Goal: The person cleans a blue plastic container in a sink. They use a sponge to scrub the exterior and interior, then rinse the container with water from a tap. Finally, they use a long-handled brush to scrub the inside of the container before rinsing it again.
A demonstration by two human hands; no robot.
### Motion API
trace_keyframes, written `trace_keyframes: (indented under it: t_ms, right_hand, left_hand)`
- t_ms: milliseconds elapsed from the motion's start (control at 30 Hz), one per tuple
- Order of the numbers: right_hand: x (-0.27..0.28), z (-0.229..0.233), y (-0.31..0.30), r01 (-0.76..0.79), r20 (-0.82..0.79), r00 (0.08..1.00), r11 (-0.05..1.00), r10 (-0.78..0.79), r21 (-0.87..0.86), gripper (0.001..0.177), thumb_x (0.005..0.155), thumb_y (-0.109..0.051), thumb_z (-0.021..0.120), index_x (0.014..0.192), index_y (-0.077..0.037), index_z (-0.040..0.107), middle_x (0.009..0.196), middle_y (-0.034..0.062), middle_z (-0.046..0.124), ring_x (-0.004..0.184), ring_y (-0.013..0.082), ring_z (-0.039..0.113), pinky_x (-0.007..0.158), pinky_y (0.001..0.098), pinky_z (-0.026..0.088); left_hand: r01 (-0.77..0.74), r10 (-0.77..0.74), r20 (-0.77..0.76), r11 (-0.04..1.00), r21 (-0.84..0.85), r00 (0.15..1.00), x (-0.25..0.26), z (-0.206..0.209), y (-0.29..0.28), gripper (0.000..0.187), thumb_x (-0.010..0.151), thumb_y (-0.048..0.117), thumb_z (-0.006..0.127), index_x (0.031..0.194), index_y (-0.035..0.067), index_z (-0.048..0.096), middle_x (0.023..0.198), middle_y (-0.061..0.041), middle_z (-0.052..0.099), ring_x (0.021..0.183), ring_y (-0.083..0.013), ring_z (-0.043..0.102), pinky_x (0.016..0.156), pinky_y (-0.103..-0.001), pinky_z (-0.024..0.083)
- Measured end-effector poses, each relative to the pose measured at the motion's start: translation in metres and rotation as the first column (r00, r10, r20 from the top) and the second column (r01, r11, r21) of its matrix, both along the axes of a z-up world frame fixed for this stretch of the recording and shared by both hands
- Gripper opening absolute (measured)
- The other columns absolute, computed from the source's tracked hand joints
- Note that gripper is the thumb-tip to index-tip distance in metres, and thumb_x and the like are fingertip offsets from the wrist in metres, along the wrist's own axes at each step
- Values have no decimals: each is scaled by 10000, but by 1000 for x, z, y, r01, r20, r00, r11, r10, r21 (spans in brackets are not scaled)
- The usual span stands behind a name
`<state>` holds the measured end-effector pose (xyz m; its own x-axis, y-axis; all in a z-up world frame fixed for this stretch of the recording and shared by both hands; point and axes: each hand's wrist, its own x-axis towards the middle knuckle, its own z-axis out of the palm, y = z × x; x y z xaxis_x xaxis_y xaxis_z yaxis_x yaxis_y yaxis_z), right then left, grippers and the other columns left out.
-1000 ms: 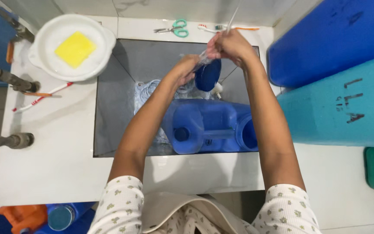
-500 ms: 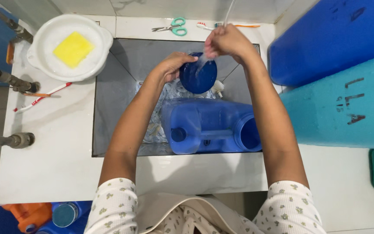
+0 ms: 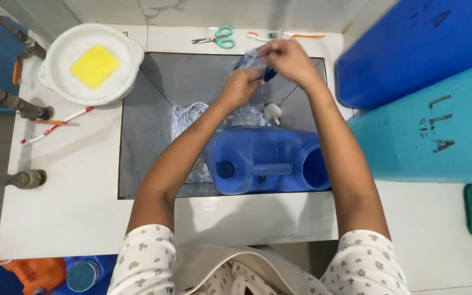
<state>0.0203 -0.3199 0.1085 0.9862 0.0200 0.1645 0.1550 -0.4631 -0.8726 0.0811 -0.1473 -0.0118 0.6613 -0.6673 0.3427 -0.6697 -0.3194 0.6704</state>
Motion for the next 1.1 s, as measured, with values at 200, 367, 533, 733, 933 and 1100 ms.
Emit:
trace_keyframes:
  t_ms: [200, 367, 533, 733, 933, 1100]
  right_hand:
    - [-58, -23, 15, 145, 297, 923, 492, 245, -858, 485, 833, -74, 687, 1316, -39, 679, 1091, 134, 631, 1136, 310, 585, 1109, 508, 410]
    - [-68, -28, 17, 178, 266, 961, 577, 71, -797, 439, 901, -21, 644, 1324, -110, 721, 1009, 98, 604, 1010, 309, 582, 871, 449, 441]
    - [-57, -36, 30, 197, 338, 935, 633, 110, -749, 414, 903, -42, 655, 1305, -111, 726, 1003, 114, 583, 953, 294, 566, 837, 438, 435]
    - [-55, -31, 43, 212, 335, 938, 623, 86, -753, 388, 864, -24, 673, 1232, -121, 749, 1002, 146, 543, 962, 322, 557, 829, 439, 442]
    - [-58, -29, 36, 183, 354, 926, 670, 127, -719, 393, 870, 3, 695, 1236, -126, 752, 1051, 141, 540, 1012, 319, 564, 867, 437, 457]
    - [-65, -33, 31, 188, 431, 867, 638, 250, -747, 383, 812, -39, 721, 1184, -121, 759, 1155, 182, 559, 1099, 363, 563, 894, 445, 459]
  left_hand:
    - [63, -52, 559, 998, 0, 827, -17, 30, 40, 378, 816, 2, 643, 1180, 39, 739, 1302, -141, 713, 1279, -276, 622, 1162, -461, 414]
    - [-31, 10, 320, 998, 60, 947, -83, 50, 30, 114, 850, 56, 674, 943, -6, 697, 1017, -217, 710, 1039, -403, 649, 919, -501, 514]
    - [359, -372, 49, 917, 171, 927, -214, 19, 20, 358, 755, 269, 735, 979, -3, 670, 942, -251, 691, 806, -440, 705, 674, -541, 578]
    - [148, -239, 231, 924, 353, 943, -216, -23, 32, 244, 897, 124, 645, 1117, 29, 602, 823, -179, 713, 684, -334, 734, 561, -457, 589]
    - [114, -194, 158, 904, 411, 968, -144, 13, 94, 216, 734, 154, 694, 916, 39, 681, 774, -192, 732, 702, -374, 732, 641, -500, 585]
    - [72, -161, 147, 873, 482, 976, -125, 45, 140, 313, 751, 265, 739, 966, 45, 679, 765, -186, 730, 716, -384, 725, 657, -513, 576]
